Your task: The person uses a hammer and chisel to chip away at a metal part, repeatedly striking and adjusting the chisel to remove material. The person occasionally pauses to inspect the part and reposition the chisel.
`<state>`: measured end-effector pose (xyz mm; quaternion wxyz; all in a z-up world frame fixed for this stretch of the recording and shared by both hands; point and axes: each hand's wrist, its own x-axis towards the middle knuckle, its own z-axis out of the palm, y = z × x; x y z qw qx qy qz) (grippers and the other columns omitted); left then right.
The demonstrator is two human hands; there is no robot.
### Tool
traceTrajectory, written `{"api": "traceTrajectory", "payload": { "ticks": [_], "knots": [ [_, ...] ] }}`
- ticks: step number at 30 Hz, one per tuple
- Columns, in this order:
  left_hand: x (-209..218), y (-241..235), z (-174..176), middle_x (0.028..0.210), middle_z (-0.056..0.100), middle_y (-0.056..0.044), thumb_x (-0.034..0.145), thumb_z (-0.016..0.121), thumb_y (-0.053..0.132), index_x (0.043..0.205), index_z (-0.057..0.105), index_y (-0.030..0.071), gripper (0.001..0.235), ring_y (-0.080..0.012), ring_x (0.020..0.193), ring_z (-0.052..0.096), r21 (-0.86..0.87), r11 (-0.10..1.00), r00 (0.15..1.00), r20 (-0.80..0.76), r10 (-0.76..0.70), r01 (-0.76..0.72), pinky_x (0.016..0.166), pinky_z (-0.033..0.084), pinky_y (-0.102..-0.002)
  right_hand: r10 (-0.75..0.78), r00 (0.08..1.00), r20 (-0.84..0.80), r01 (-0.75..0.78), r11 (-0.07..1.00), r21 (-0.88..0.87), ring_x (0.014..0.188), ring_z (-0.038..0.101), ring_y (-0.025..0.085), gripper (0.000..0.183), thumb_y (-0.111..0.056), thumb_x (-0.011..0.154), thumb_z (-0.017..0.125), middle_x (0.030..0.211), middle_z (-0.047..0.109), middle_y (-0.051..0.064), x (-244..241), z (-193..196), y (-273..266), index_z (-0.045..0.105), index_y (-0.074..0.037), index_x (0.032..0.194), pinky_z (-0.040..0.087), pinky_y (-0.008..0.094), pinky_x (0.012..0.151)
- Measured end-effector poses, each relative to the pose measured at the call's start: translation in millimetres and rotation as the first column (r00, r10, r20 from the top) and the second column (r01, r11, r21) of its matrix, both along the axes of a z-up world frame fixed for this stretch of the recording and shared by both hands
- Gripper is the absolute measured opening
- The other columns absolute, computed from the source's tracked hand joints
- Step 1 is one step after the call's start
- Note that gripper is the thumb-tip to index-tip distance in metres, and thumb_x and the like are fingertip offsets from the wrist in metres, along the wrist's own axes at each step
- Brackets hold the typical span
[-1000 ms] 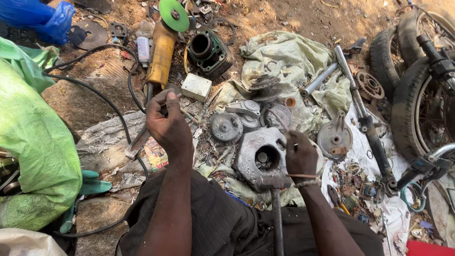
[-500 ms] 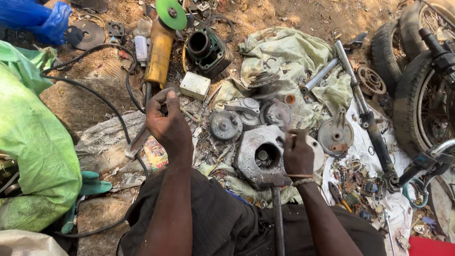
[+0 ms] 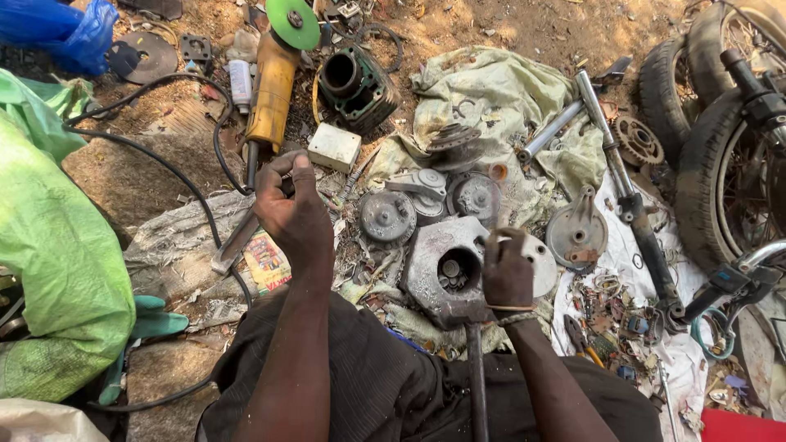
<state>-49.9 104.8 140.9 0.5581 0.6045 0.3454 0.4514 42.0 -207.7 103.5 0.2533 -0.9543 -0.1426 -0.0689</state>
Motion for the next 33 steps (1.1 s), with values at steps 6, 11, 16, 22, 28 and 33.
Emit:
{"api": "traceTrajectory", "payload": {
  "ticks": [6,11,16,22,28,33],
  "knots": [
    [12,-18,-3,0.100,0.067,-0.004,0.102,0.062,0.029,0.103,0.072,0.010,0.022,-0.0133,0.075,0.060,-0.013,0.962,0.931,-0.248,-0.268,0.273,0.064,0.054,-0.031,0.009,0.907,-0.421,0.182,0.893,0.411,0.053,0.060,0.012,0.019,-0.020,0.104,0.054,0.070,0.067,0.006,-17,20,10,0.057,-0.004,0.113,0.049,0.026,0.046],
    [30,-48,8,0.106,0.075,-0.004,0.093,0.071,0.024,0.120,0.072,0.014,0.029,-0.0122,0.085,0.069,-0.145,0.681,0.650,-0.212,-0.730,0.718,0.075,0.058,-0.032,0.276,0.775,-0.569,0.245,0.698,0.673,0.056,0.060,0.010,0.029,-0.024,0.102,0.056,0.076,0.067,0.005,-48,40,19,0.060,-0.002,0.122,0.050,0.024,0.050],
    [28,-61,1,0.101,0.079,-0.006,0.094,0.072,0.017,0.125,0.071,0.008,0.032,-0.0103,0.090,0.069,-0.219,0.501,0.524,0.058,-0.850,0.837,0.080,0.057,-0.030,0.468,0.621,-0.629,0.413,0.486,0.770,0.053,0.054,0.011,0.030,-0.024,0.104,0.055,0.074,0.062,0.005,-73,44,23,0.058,-0.001,0.122,0.044,0.024,0.048],
    [30,-61,-8,0.100,0.076,-0.003,0.093,0.075,0.013,0.116,0.074,0.003,0.026,-0.0103,0.089,0.069,-0.276,0.470,0.529,0.205,-0.823,0.838,0.080,0.059,-0.028,0.633,0.476,-0.610,0.530,0.347,0.774,0.048,0.048,0.009,0.027,-0.024,0.107,0.050,0.073,0.059,0.004,-78,51,20,0.056,-0.002,0.122,0.040,0.024,0.044],
    [29,-59,-3,0.097,0.074,-0.004,0.094,0.075,0.018,0.112,0.073,0.002,0.024,-0.0105,0.085,0.069,-0.255,0.455,0.510,0.229,-0.829,0.853,0.075,0.060,-0.029,0.581,0.468,-0.666,0.582,0.365,0.727,0.048,0.047,0.011,0.025,-0.024,0.105,0.050,0.070,0.056,0.004,-80,49,20,0.057,-0.003,0.117,0.040,0.026,0.045],
    [29,-55,3,0.090,0.076,-0.004,0.098,0.068,0.026,0.114,0.076,0.003,0.029,-0.0095,0.079,0.068,-0.258,0.472,0.523,0.191,-0.831,0.843,0.070,0.059,-0.028,0.556,0.498,-0.665,0.565,0.374,0.736,0.046,0.043,0.008,0.031,-0.026,0.106,0.053,0.068,0.053,0.001,-77,45,22,0.062,0.001,0.116,0.038,0.024,0.043]
  ]
}}
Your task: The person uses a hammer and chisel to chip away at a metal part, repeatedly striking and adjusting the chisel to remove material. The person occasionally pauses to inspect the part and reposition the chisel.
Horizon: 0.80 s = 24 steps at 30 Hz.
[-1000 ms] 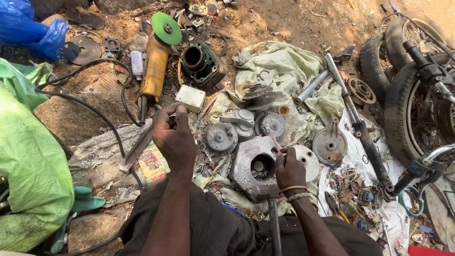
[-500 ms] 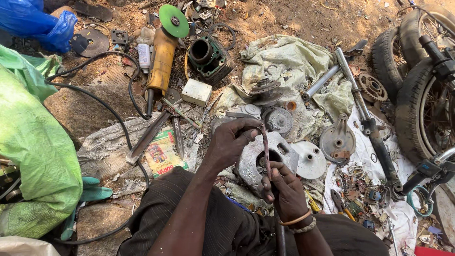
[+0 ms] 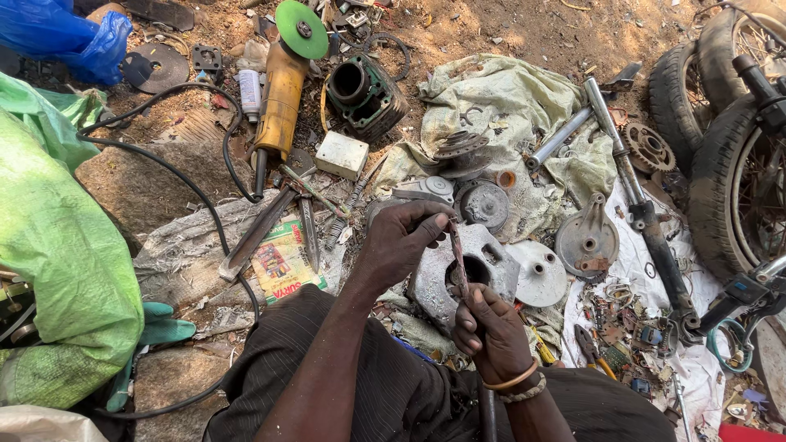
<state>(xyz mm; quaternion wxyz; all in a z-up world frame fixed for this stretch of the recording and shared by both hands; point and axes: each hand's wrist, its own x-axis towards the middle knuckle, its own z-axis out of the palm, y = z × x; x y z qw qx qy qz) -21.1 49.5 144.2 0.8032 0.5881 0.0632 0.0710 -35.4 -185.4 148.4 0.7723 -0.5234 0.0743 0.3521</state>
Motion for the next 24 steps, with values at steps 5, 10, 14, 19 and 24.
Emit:
{"api": "traceTrajectory", "payload": {
  "ticks": [5,10,14,19,24],
  "knots": [
    [-2,0,3,0.086,0.073,-0.003,0.099,0.068,0.030,0.110,0.075,0.003,0.030,-0.0090,0.076,0.066,0.020,1.000,1.000,0.012,0.009,-0.009,0.067,0.058,-0.027,0.006,0.999,-0.034,-0.006,1.000,0.017,0.045,0.043,0.008,0.034,-0.030,0.105,0.054,0.067,0.053,0.001,-3,-1,-1,0.063,0.001,0.115,0.038,0.024,0.043],
    [-3,1,5,0.085,0.074,-0.003,0.096,0.069,0.032,0.106,0.074,0.004,0.030,-0.0092,0.074,0.069,0.148,0.989,1.000,-0.021,0.021,-0.017,0.066,0.060,-0.028,0.012,0.976,0.217,0.041,0.970,-0.238,0.047,0.048,0.007,0.033,-0.030,0.103,0.057,0.068,0.057,0.001,-3,-8,2,0.065,0.000,0.114,0.039,0.023,0.042],
    [-1,-5,-3,0.087,0.075,-0.004,0.097,0.069,0.032,0.107,0.076,0.004,0.031,-0.0112,0.078,0.072,0.120,0.993,0.998,-0.065,0.019,-0.011,0.071,0.062,-0.030,-0.034,0.907,0.420,0.193,0.920,-0.342,0.049,0.055,0.007,0.031,-0.028,0.101,0.060,0.071,0.064,0.002,-6,-17,8,0.067,-0.001,0.116,0.044,0.023,0.042],
    [4,-32,-9,0.095,0.079,-0.006,0.101,0.065,0.034,0.119,0.069,0.006,0.034,-0.0124,0.091,0.075,-0.196,0.979,0.995,-0.059,-0.077,0.064,0.082,0.065,-0.030,-0.034,0.909,0.416,0.180,0.931,-0.316,0.062,0.063,0.009,0.034,-0.031,0.103,0.059,0.084,0.070,0.004,-23,-25,20,0.063,-0.003,0.122,0.051,0.025,0.053],
    [4,-37,2,0.082,0.075,-0.004,0.104,0.055,0.033,0.128,0.067,0.019,0.031,-0.0158,0.075,0.073,0.578,0.816,0.936,-0.282,0.212,-0.011,0.066,0.058,-0.034,0.319,0.726,0.610,0.336,0.609,-0.718,0.094,0.073,0.018,0.040,-0.035,0.100,0.063,0.105,0.074,0.010,10,-20,-40,0.063,-0.003,0.124,0.062,0.034,0.077]
  ]
}}
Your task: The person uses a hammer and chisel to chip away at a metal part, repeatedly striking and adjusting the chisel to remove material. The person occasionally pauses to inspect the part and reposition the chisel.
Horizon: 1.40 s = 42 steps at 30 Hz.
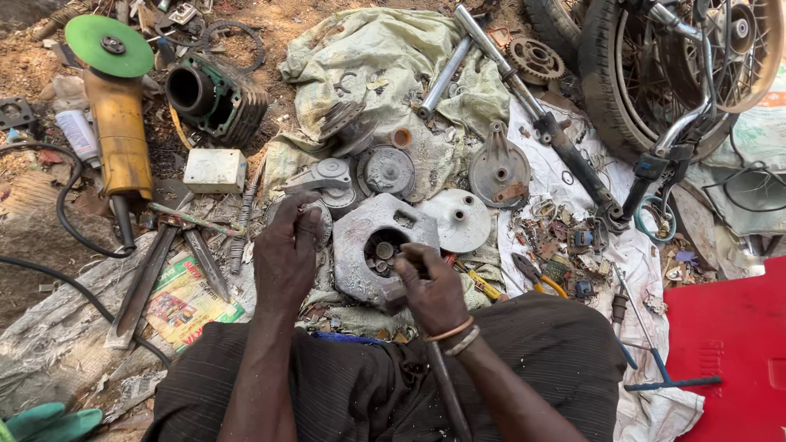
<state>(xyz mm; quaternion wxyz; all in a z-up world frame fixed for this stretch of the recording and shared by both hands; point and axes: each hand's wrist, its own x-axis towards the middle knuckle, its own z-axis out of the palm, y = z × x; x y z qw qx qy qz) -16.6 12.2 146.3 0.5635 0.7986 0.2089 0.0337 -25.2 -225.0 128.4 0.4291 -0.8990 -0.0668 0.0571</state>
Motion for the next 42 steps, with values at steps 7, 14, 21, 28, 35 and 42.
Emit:
{"api": "traceTrajectory", "payload": {
  "ticks": [7,14,21,28,35,42],
  "knots": [
    [9,-2,-34,0.110,0.071,-0.018,0.108,0.054,0.017,0.140,0.056,0.006,0.034,-0.0305,0.091,0.072,0.358,0.933,0.966,0.227,-0.122,0.033,0.079,0.057,-0.046,-0.366,0.927,-0.076,0.297,0.845,-0.445,0.078,0.073,0.017,0.025,-0.029,0.095,0.070,0.094,0.079,0.011,96,10,-219,0.077,-0.008,0.107,0.060,0.034,0.074],
    [8,-11,-57,0.102,0.076,-0.016,0.108,0.052,0.021,0.148,0.052,0.009,0.041,-0.0306,0.093,0.074,0.284,0.955,0.996,-0.015,-0.084,0.085,0.083,0.057,-0.045,-0.264,0.892,-0.367,-0.016,0.793,-0.609,0.076,0.073,0.022,0.027,-0.030,0.090,0.075,0.090,0.080,0.013,104,-34,-316,0.079,-0.006,0.101,0.057,0.038,0.075],
    [7,-11,-43,0.109,0.076,-0.011,0.111,0.046,0.024,0.146,0.055,0.010,0.038,-0.0200,0.087,0.069,0.153,0.986,0.997,-0.049,-0.061,0.068,0.076,0.056,-0.038,-0.232,0.924,-0.302,-0.051,0.711,-0.702,0.087,0.074,0.023,0.036,-0.038,0.090,0.074,0.102,0.078,0.009,86,-80,-397,0.076,-0.009,0.111,0.058,0.038,0.082],
    [6,-34,-52,0.086,0.069,-0.002,0.106,0.050,0.032,0.113,0.054,0.008,0.025,-0.0115,0.067,0.053,-0.386,0.873,0.949,0.015,-0.316,0.297,0.060,0.045,-0.029,-0.117,0.880,-0.461,-0.284,0.650,-0.705,0.100,0.073,0.029,0.070,-0.060,0.074,0.082,0.111,0.074,0.014,94,-132,-418,0.066,-0.011,0.121,0.059,0.042,0.088],
    [1,-19,-49,0.087,0.064,0.002,0.107,0.049,0.037,0.117,0.071,0.006,0.039,-0.0087,0.075,0.051,-0.440,0.824,0.934,0.149,-0.326,0.358,0.068,0.049,-0.027,0.029,0.814,-0.580,-0.472,0.614,-0.633,0.103,0.076,0.022,0.047,-0.036,0.090,0.071,0.122,0.075,0.006,85,-116,-394,0.063,-0.020,0.133,0.061,0.037,0.096],
    [-1,-16,-44,0.094,0.070,-0.002,0.102,0.057,0.044,0.120,0.075,0.008,0.044,-0.0105,0.083,0.058,-0.387,0.837,0.920,0.223,-0.321,0.386,0.074,0.051,-0.030,-0.141,0.931,-0.336,-0.251,0.420,-0.872,0.092,0.071,0.024,0.041,-0.038,0.103,0.057,0.121,0.076,0.008,95,-32,-369,0.066,-0.028,0.141,0.064,0.040,0.089]
  ]
}}
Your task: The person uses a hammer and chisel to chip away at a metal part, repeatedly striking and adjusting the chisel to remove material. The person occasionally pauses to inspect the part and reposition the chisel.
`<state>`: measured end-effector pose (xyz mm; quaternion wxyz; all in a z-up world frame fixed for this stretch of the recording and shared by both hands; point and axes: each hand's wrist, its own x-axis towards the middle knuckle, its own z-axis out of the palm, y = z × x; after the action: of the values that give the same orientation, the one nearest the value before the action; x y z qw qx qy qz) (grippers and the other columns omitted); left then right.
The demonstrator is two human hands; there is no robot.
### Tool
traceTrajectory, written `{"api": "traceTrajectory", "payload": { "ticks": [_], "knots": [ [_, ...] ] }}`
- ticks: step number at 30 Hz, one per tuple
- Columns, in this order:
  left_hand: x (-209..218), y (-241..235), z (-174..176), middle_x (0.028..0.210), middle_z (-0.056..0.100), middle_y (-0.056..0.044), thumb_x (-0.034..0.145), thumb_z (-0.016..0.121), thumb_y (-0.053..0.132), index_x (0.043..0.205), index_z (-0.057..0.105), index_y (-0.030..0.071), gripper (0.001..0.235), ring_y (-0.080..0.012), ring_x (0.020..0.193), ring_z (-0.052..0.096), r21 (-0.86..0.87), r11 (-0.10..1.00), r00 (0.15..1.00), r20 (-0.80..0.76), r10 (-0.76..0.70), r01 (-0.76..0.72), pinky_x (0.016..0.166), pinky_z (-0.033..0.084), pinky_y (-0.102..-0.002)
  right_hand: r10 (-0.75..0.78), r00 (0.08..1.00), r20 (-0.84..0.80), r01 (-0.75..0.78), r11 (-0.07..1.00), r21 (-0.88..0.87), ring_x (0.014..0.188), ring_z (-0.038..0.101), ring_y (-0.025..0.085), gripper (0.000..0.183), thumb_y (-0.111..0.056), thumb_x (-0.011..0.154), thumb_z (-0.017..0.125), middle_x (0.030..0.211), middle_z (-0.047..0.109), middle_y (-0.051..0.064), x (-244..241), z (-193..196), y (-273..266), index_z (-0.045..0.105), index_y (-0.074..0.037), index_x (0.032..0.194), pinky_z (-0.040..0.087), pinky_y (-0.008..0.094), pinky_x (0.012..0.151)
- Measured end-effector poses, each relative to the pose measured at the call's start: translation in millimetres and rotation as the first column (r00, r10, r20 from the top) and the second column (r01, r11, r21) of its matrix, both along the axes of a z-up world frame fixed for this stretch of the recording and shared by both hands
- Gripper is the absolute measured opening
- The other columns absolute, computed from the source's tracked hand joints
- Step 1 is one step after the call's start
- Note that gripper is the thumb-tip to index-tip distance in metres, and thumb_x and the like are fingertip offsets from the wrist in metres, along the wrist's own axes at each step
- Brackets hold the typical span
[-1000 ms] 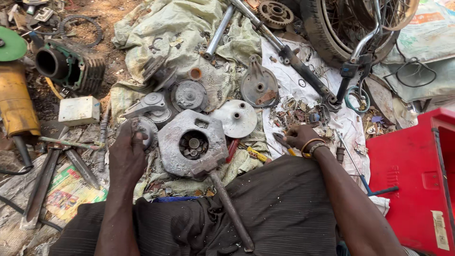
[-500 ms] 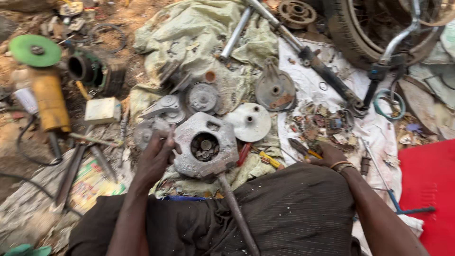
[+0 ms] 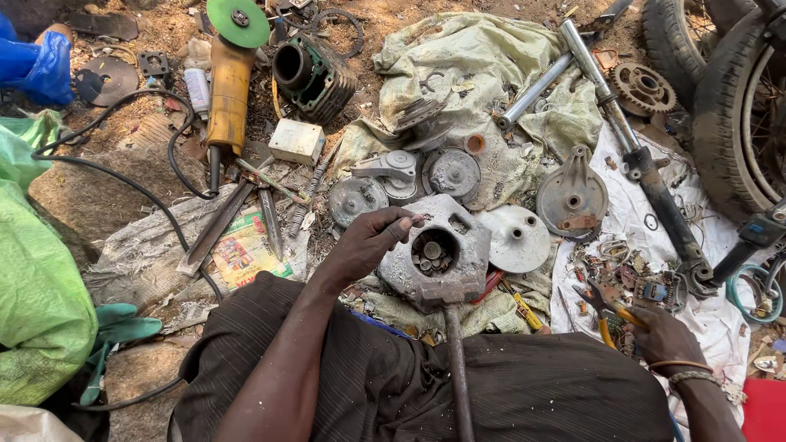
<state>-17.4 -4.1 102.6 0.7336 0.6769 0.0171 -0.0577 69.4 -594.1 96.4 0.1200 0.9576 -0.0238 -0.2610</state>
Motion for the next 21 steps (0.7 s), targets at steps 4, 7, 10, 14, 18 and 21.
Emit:
{"api": "traceTrajectory", "payload": {
  "ticks": [4,7,10,14,18,21],
  "knots": [
    [6,0,10,0.111,0.078,-0.007,0.100,0.063,0.043,0.116,0.077,0.008,0.041,-0.0127,0.105,0.070,0.013,1.000,0.996,0.089,0.005,-0.006,0.091,0.056,-0.032,0.036,0.907,0.420,-0.167,0.946,0.279,0.095,0.072,0.025,0.036,-0.030,0.094,0.070,0.135,0.067,0.008,-18,77,37,0.069,-0.023,0.129,0.061,0.034,0.073],
    [3,2,16,0.109,0.079,-0.008,0.097,0.065,0.043,0.116,0.078,0.009,0.041,-0.0162,0.103,0.072,0.017,1.000,0.998,0.068,-0.015,0.014,0.089,0.058,-0.034,-0.518,0.849,0.101,0.041,0.257,0.966,0.097,0.059,0.036,0.060,-0.013,0.098,0.063,0.137,0.061,0.022,-43,109,91,0.049,-0.017,0.156,0.058,0.024,0.063],
    [1,3,22,0.103,0.080,-0.007,0.096,0.066,0.043,0.117,0.078,0.009,0.041,-0.0158,0.097,0.073,-0.028,0.997,0.994,0.089,-0.070,0.073,0.085,0.060,-0.033,-0.131,0.872,-0.472,0.382,-0.422,0.822,0.127,0.057,0.044,0.076,-0.011,0.092,0.061,0.155,0.046,0.021,-64,99,167,0.036,-0.023,0.164,0.049,0.014,0.041],
    [-5,6,22,0.101,0.080,-0.008,0.095,0.070,0.042,0.118,0.078,0.008,0.042,-0.0138,0.096,0.070,-0.124,0.976,0.981,0.091,-0.170,0.181,0.084,0.057,-0.032,0.105,0.786,-0.609,0.563,-0.528,0.636,0.137,0.048,0.049,0.070,-0.005,0.094,0.058,0.160,0.038,0.021,-100,75,263,0.033,-0.016,0.159,0.058,0.038,0.077],
    [-8,11,23,0.101,0.081,-0.008,0.093,0.071,0.042,0.116,0.079,0.009,0.042,-0.0130,0.095,0.072,-0.056,0.969,0.969,0.066,-0.238,0.242,0.082,0.058,-0.033,0.259,0.688,-0.678,0.699,-0.490,0.522,0.142,0.049,0.037,0.062,-0.016,0.096,0.055,0.155,0.047,0.021,-131,68,319,0.035,-0.008,0.153,0.043,0.058,0.110],
    [-6,14,23,0.104,0.081,-0.007,0.091,0.072,0.043,0.114,0.079,0.009,0.042,-0.0137,0.098,0.074,-0.015,0.966,0.965,0.048,-0.258,0.259,0.083,0.060,-0.035,0.241,0.678,-0.695,0.727,-0.363,0.583,0.125,0.058,0.036,0.056,-0.020,0.102,0.055,0.132,0.060,0.023,-134,72,326,0.040,-0.007,0.155,0.046,0.053,0.106]
  ]
}}
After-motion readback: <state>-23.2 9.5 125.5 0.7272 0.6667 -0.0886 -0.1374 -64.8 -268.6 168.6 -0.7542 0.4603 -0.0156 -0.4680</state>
